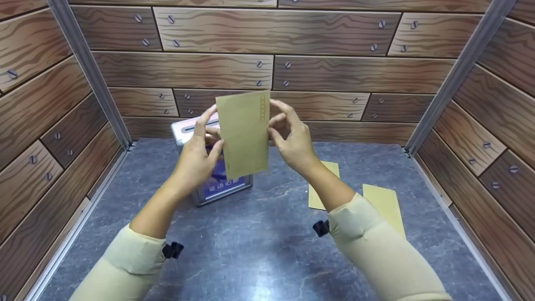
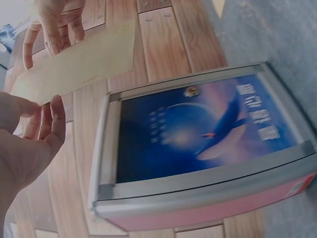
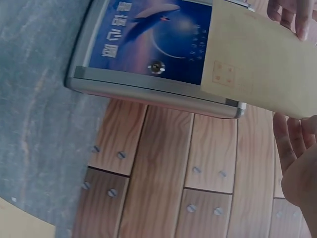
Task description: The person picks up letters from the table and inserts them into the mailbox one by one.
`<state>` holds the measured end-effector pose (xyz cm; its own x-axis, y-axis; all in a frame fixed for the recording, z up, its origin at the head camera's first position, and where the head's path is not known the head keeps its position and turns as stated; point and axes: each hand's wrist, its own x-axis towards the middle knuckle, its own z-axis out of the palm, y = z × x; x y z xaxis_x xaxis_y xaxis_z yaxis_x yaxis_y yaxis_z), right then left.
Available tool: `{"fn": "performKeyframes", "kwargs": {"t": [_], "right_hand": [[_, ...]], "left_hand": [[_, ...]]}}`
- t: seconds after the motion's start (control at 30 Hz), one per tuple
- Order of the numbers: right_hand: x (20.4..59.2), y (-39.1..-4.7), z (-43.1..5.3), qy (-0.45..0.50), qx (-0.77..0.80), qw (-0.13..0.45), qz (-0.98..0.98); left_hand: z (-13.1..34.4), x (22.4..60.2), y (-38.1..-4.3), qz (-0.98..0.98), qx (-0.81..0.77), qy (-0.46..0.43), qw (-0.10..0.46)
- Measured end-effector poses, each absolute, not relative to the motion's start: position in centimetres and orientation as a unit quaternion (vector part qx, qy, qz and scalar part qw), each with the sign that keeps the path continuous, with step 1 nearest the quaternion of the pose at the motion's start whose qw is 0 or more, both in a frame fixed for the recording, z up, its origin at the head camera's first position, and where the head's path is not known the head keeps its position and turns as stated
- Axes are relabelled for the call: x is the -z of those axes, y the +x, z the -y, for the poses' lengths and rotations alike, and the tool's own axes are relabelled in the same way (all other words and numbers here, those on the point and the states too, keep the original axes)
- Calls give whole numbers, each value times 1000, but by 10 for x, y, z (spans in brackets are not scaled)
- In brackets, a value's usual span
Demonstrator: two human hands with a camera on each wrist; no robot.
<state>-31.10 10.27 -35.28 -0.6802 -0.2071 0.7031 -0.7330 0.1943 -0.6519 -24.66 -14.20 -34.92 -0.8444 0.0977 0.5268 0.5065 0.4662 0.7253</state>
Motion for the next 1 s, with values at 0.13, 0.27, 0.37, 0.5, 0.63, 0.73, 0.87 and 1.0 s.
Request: {"fn": "performKeyframes", "kwargs": {"t": [0.13,0.27,0.37,0.5,0.63,0.73,0.87,1.0], "right_hand": [[339,-313,-92,333,-544,272,721],[328,-315,-82,340,-529,316,711],[320,-318,-77,352,-518,353,695],[307,-325,-68,372,-493,405,674],[297,-330,-60,382,-476,428,666],[294,-336,-54,387,-467,436,665],[296,-346,-46,394,-456,447,661],[303,-353,-38,402,-447,440,668]], "left_hand": [[148,334,-249,820,484,-187,243],[154,322,-251,815,456,-202,294],[157,313,-252,810,439,-211,327],[162,305,-255,795,413,-229,380],[166,301,-259,776,377,-251,439],[167,303,-263,762,363,-260,469],[171,309,-270,753,360,-258,487],[178,319,-276,756,369,-241,485]]}}
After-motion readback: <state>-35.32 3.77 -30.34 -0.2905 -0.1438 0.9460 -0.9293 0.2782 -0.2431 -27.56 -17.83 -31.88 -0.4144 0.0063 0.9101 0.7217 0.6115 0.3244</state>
